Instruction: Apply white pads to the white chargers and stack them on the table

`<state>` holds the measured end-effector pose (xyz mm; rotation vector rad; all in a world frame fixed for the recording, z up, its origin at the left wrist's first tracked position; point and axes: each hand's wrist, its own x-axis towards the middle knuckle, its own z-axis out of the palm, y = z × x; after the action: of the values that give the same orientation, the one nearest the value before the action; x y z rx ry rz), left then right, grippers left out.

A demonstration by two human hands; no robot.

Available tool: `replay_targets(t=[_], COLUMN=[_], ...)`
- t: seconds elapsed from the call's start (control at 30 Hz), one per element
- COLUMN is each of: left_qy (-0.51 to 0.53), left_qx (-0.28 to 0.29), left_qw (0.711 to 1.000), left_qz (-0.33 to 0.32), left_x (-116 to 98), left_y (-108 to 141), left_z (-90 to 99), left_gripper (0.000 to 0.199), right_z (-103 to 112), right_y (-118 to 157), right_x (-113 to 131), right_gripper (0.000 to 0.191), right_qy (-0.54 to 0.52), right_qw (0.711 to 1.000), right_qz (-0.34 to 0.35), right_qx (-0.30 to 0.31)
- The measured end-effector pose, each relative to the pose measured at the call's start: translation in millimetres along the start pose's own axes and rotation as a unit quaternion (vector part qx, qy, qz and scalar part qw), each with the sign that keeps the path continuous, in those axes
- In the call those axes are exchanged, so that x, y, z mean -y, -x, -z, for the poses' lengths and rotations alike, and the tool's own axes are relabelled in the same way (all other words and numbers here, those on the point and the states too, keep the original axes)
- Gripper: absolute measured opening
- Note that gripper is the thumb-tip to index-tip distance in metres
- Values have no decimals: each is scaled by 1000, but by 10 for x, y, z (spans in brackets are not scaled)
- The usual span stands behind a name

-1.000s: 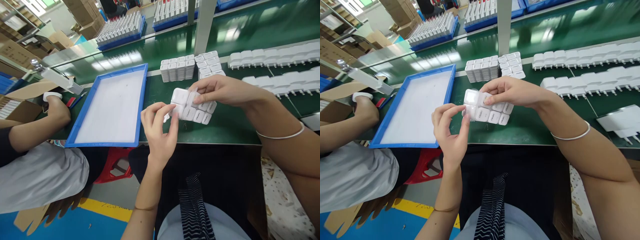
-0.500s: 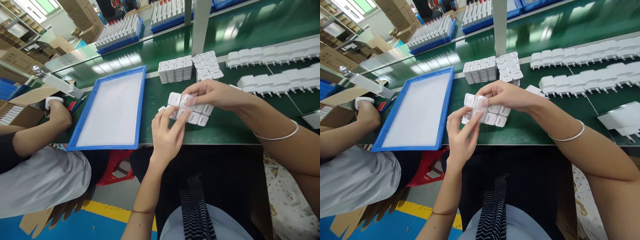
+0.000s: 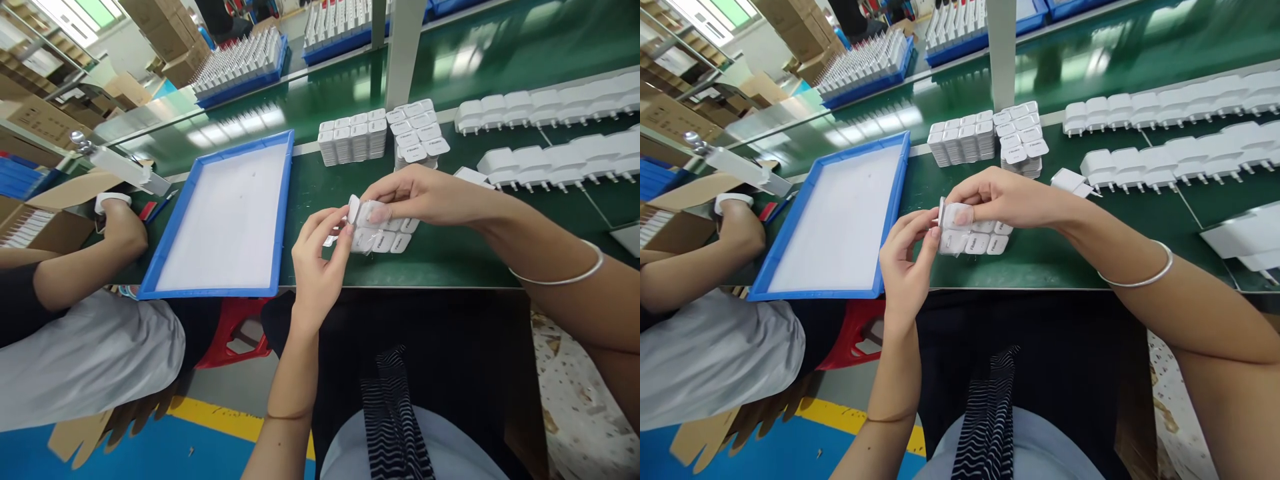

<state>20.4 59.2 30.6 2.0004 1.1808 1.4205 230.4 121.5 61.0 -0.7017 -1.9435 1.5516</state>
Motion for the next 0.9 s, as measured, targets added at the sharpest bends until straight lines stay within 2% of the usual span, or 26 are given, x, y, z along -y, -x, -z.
replay_targets(t=[0.33, 0.4, 0.53, 0.6, 0.67, 0.77, 0.9], left_qy=[32, 38, 115, 139, 120, 82, 105], left_qx=[23, 9, -52, -70, -56, -7, 26], left_qw=[999, 999, 984, 978, 985, 995, 993], left_qz=[14, 34, 123, 139, 111, 49, 51], left_x=[-23, -19, 25, 32, 14, -37, -62], left_y=[-19, -16, -16, -9, 5, 23, 22], left_z=[11, -20, -68, -56, -19, 41, 58], left_gripper=[23, 26, 38, 38, 30, 20, 20], right_z=[-11, -11, -1, 3, 2, -7, -23], right_y=[2, -1, 6, 12, 14, 9, -2], right_x=[32, 30, 38, 45, 47, 38, 23], right_gripper=[21, 19, 18, 19, 18, 17, 15], right_qy=[5, -16, -66, -78, -84, -91, -104], right_qw=[999, 999, 997, 996, 996, 995, 994], right_qz=[22, 14, -9, -19, -27, -36, -42], right_qx=[26, 32, 48, 46, 34, 17, 14])
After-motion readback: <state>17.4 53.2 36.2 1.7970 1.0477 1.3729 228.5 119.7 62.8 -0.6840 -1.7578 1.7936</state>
